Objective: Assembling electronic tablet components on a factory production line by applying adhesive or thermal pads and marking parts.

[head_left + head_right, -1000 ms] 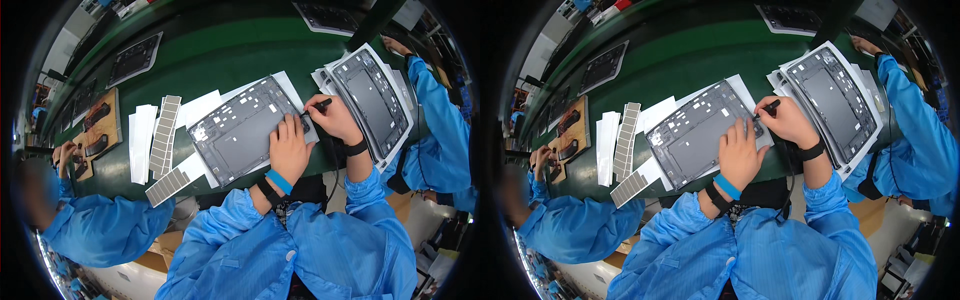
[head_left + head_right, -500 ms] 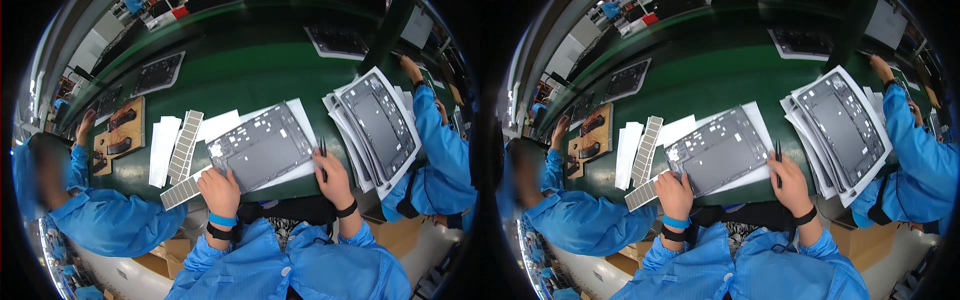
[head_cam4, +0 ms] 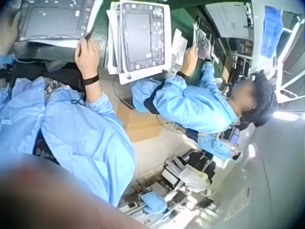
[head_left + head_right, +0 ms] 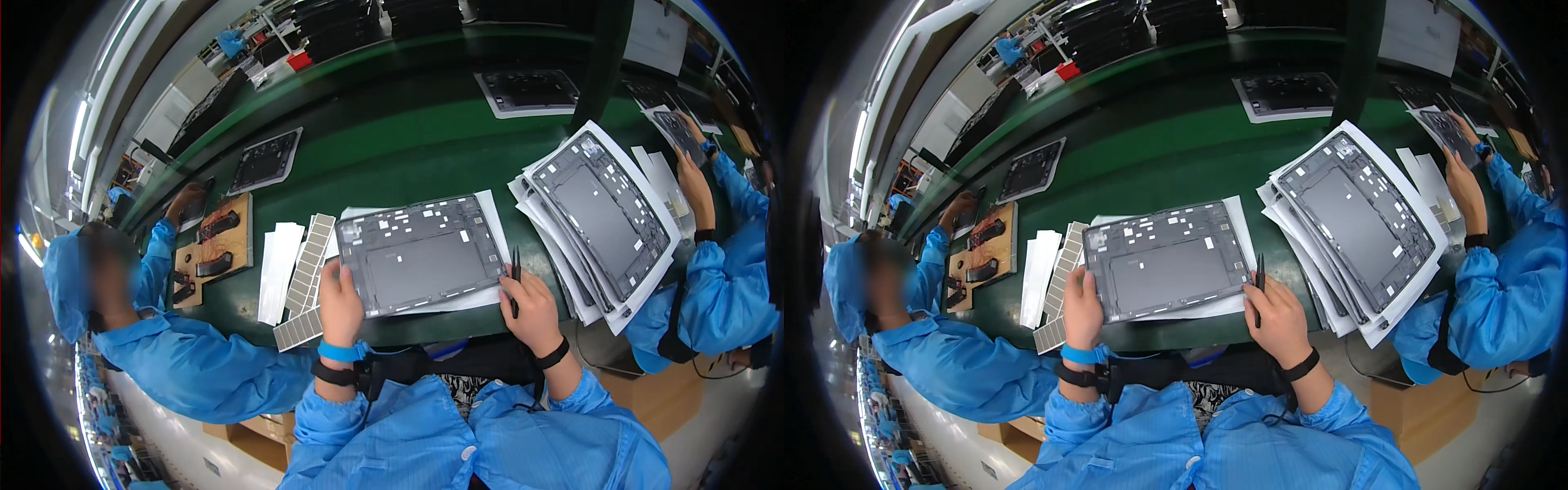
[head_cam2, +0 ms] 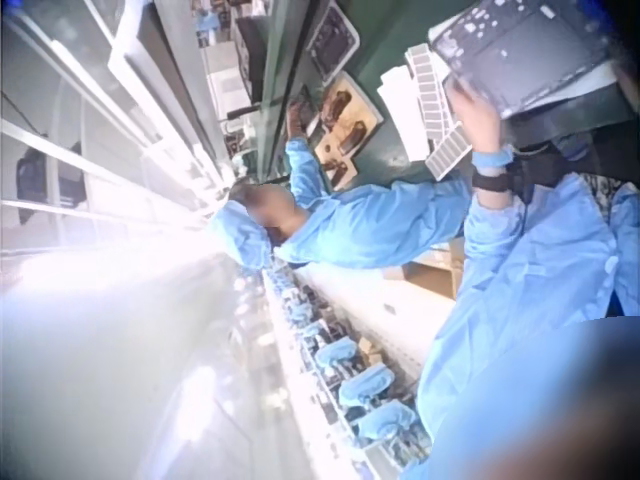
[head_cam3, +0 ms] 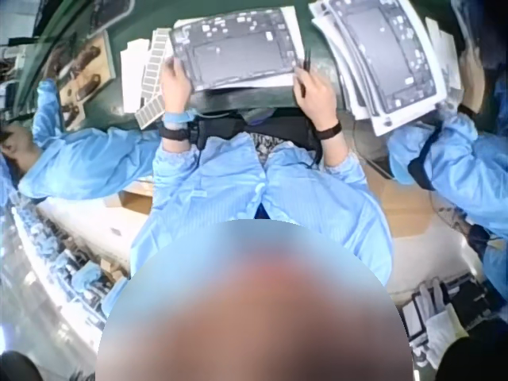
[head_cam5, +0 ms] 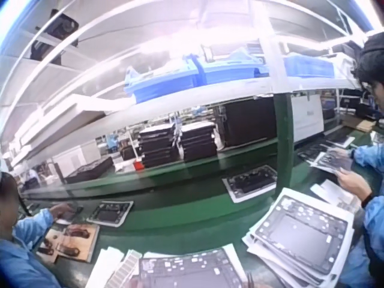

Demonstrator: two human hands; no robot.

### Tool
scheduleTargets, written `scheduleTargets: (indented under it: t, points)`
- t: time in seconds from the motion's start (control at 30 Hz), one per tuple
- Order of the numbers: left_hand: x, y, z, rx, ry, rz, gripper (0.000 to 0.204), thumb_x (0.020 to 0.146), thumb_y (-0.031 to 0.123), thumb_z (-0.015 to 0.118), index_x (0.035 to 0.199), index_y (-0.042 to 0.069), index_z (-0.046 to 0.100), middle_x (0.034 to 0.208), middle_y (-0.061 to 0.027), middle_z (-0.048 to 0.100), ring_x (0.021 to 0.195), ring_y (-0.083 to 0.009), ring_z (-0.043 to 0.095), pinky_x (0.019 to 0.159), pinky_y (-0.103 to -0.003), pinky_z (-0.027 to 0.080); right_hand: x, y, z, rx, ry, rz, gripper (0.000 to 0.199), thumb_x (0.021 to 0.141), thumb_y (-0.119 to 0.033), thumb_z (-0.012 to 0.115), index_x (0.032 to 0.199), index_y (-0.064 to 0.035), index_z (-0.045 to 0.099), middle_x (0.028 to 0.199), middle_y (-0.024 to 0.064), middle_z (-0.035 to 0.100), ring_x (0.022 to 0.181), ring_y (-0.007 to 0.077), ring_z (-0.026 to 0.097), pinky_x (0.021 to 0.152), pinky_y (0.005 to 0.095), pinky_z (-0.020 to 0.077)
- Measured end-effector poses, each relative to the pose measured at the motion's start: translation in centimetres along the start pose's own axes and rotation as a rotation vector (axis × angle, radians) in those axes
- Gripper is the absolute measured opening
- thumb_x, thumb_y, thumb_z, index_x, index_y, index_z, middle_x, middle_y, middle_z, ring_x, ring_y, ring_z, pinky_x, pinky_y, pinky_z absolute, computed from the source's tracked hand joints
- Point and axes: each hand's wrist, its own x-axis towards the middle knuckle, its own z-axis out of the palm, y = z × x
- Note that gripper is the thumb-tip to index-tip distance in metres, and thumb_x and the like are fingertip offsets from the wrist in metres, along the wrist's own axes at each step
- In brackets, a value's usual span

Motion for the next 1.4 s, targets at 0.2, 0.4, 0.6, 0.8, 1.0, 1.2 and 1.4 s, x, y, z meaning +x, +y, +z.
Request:
scheduleTargets:
  t: [0.2,0.4,0.6,0.8,1.0,1.2,1.4]
  points:
    - [14.0,1.2,1.6,-0.109,-0.105,0.212,0.037,0.095,0.027,0.057,0.094,-0.009,0.065,0.072,-0.0163,0.066,0.067,-0.0199,0.061,0.064,-0.036,0.048,0.0,0.3,-0.1,0.062,0.057,0.101,0.021,0.079,-0.003,0.067,0.1,-0.0024,0.063,0.111,0.0172,0.066,0.098,0.036,0.063,0.085,0.0415,0.0499]
    - [32.6,-2.2,7.3,-0.062,-0.112,0.232,0.038,0.098,0.029,0.056,0.091,-0.008,0.064,0.077,-0.0086,0.065,0.07,-0.0145,0.054,0.065,-0.033,0.044,0.1,0.1,-0.1,0.032,0.08,0.113,0.02,0.078,-0.004,0.067,0.097,-0.0018,0.062,0.109,0.016,0.065,0.099,0.0349,0.063,0.085,0.0409,0.0505]
    - [43.6,-9.6,12.2,0.674,0.046,0.261,0.038,0.093,0.034,0.058,0.096,-0.002,0.068,0.102,-0.0212,0.069,0.097,-0.0379,0.065,0.086,-0.045,0.05,0.3,0.2,-0.3,0.004,0.03,0.105,0.022,0.076,-0.005,0.066,0.097,-0.0023,0.063,0.11,0.017,0.065,0.101,0.0309,0.062,0.084,0.0388,0.0508]
    - [36.7,9.0,23.6,0.583,-0.326,0.672,0.041,0.086,0.033,0.054,0.101,-0.002,0.069,0.1,-0.028,0.066,0.092,-0.0446,0.064,0.082,-0.049,0.053,1.0,0.4,-0.9,-0.03,-0.031,0.15,0.024,0.074,-0.004,0.067,0.097,-0.002,0.064,0.112,0.0142,0.065,0.104,0.0305,0.062,0.086,0.0387,0.0508]
    - [29.8,15.6,40.5,0.539,-0.271,0.376,0.046,0.091,0.04,0.053,0.098,-0.001,0.073,0.098,-0.0222,0.07,0.097,-0.0344,0.069,0.089,-0.044,0.052,1.0,0.8,-0.6,-0.038,-0.066,0.135,0.027,0.074,-0.007,0.067,0.101,-0.0035,0.064,0.112,0.0146,0.065,0.106,0.0303,0.061,0.086,0.0375,0.0503]
    - [29.3,16.7,36.8,0.472,-0.334,0.345,0.027,0.085,0.023,0.06,0.096,0.001,0.073,0.103,-0.0218,0.07,0.099,-0.0352,0.068,0.087,-0.043,0.054,0.6,0.4,-0.7,-0.009,-0.026,0.147,0.026,0.073,-0.003,0.066,0.099,-0.0029,0.064,0.11,0.0137,0.066,0.101,0.0303,0.063,0.085,0.0375,0.0509]
    - [28.6,15.1,16.9,0.096,-0.208,0.43,0.023,0.083,0.01,0.055,0.076,-0.009,0.067,0.073,-0.0272,0.066,0.072,-0.0421,0.066,0.067,-0.048,0.05,-0.2,1.0,-0.4,0.099,0.088,0.157,0.025,0.076,-0.001,0.065,0.101,-0.0012,0.063,0.112,0.0192,0.064,0.101,0.0366,0.062,0.088,0.0425,0.0507]
